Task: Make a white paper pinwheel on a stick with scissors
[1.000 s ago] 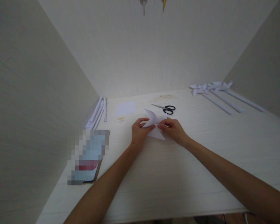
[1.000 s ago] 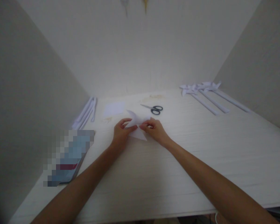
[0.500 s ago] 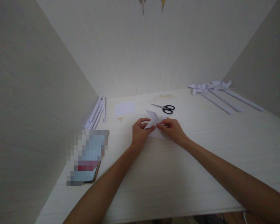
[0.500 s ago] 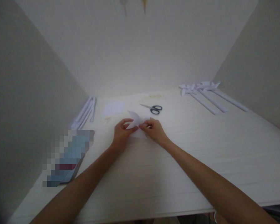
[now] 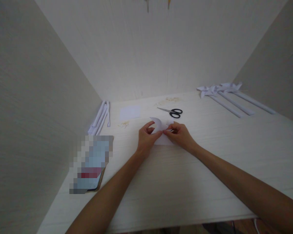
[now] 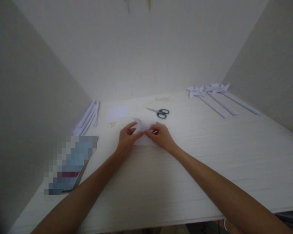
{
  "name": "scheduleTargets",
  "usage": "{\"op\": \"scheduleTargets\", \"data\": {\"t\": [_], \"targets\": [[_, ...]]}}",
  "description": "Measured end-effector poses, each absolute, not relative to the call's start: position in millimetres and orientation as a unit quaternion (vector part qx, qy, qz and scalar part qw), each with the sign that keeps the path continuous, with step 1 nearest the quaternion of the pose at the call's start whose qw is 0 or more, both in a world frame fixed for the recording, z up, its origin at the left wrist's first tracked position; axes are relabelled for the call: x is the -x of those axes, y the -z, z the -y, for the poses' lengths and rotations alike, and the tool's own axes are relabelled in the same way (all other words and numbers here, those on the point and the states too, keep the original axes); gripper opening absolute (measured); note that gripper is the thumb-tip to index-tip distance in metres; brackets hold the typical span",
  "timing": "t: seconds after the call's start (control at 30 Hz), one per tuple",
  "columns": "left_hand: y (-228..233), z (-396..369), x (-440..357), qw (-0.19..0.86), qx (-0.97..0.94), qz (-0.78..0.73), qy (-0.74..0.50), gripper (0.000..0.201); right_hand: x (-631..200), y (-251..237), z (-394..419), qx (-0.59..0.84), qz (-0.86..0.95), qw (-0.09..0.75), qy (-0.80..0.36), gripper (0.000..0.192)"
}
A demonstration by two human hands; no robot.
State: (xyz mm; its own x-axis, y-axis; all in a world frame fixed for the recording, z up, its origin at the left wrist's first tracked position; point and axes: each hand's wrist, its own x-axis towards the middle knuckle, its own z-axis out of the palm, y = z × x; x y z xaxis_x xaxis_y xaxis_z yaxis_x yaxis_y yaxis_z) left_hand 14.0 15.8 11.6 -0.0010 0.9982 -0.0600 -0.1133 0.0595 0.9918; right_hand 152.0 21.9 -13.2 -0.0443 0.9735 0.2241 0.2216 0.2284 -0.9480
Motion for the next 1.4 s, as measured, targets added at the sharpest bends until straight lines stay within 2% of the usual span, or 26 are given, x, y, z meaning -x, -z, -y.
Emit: {"op": "scheduleTargets", "data": {"t": [0.13, 0.2, 0.33, 0.43, 0.87, 1.1, 1.27, 1.4], "targets": [[-9.1, -15.2, -16.0, 0.539, -0.446, -0.485, -0.524, 0.056, -150.7, 7.7, -17.0, 0.486, 0.594, 0.515, -0.382, 0.016], [-7.9, -15.2, -17.4, 0.541, -0.432, -0.482, -0.536, 0.058, -149.8, 3.8, -13.7, 0.465, 0.567, 0.554, -0.394, 0.019], [-6.5, -16.4, -19.0, 0.514, -0.406, -0.498, -0.568, 0.059, -147.3, 0.9, -10.0, 0.39, 0.484, 0.622, -0.477, 0.052], [-5.9, -17.1, -18.9, 0.515, -0.4, -0.496, -0.573, 0.056, -145.9, 5.6, -11.4, 0.385, 0.443, 0.614, -0.527, 0.063], [-3.7, -14.1, -21.0, 0.507, -0.465, -0.484, -0.541, 0.046, -146.8, 9.8, -13.8, 0.429, 0.44, 0.594, -0.519, 0.052], [-3.8, -20.6, -11.2, 0.603, -0.467, -0.4, -0.507, 0.058, -148.5, 11.2, -17.0, 0.419, 0.426, 0.586, -0.547, 0.055], [-13.0, -24.4, 0.4, 0.659, -0.452, -0.392, -0.456, 0.048, -152.8, 11.1, -19.3, 0.405, 0.444, 0.55, -0.58, 0.055], [-13.7, -25.8, 4.0, 0.625, -0.485, -0.442, -0.424, 0.057, -156.8, 11.4, -21.1, 0.394, 0.474, 0.505, -0.604, 0.054]]}}
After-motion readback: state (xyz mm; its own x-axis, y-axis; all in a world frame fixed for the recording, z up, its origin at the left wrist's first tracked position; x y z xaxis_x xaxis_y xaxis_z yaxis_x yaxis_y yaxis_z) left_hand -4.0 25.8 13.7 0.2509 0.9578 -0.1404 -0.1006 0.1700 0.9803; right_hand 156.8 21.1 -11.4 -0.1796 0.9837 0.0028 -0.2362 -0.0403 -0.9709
